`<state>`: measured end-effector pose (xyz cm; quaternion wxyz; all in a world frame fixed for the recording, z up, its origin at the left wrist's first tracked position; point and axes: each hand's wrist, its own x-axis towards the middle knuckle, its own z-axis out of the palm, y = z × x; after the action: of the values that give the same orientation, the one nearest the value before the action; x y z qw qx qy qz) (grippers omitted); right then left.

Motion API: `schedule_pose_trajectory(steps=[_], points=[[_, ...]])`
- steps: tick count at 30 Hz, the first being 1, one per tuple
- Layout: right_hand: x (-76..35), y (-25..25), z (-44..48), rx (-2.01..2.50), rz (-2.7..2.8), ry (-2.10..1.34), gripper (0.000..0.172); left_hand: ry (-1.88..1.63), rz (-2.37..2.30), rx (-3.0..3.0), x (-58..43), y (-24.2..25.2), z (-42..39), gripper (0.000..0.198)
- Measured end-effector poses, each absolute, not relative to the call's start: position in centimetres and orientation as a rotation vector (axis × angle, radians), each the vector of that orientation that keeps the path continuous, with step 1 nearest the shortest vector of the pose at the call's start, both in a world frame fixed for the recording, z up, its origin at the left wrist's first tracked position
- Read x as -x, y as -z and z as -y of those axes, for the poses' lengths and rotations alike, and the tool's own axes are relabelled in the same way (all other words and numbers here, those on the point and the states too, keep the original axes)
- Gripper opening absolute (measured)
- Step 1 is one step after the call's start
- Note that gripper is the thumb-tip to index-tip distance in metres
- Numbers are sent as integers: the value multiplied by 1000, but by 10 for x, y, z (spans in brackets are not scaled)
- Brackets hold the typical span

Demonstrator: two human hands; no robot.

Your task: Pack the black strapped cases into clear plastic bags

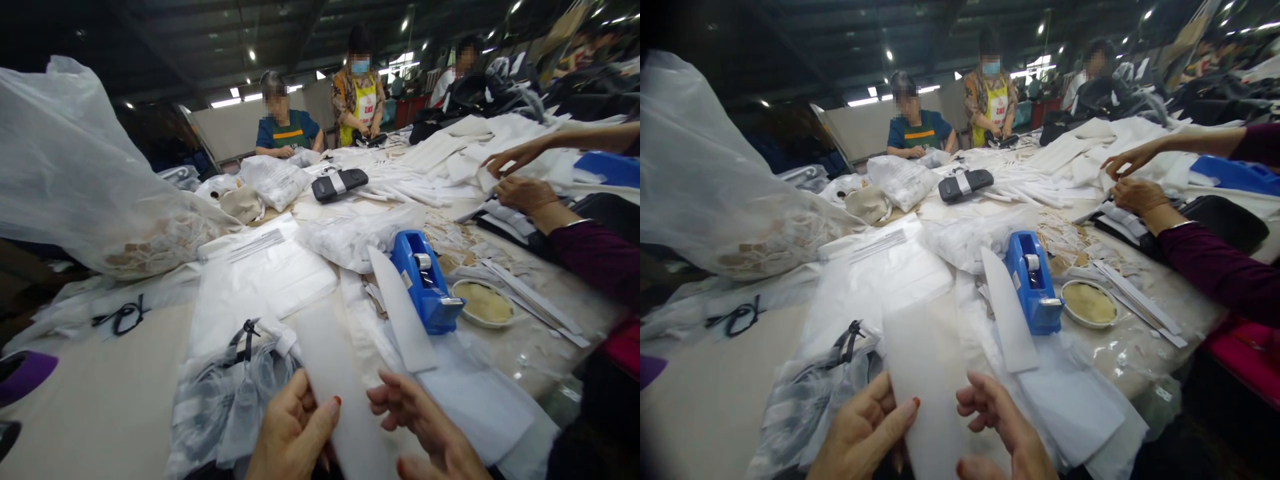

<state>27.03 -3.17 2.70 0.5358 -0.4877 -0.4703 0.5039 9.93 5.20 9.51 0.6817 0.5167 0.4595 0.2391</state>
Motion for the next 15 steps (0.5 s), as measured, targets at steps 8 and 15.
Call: schedule_pose_trajectory(steps=[8,15], points=[[-280,-29,5,1150,541,-1348,35,357,-823,-2366,-95,-122,-110,89],[-286,-13,14,1393,959,-1143,28,856,-347,-2582,-128,-108,-124,60]])
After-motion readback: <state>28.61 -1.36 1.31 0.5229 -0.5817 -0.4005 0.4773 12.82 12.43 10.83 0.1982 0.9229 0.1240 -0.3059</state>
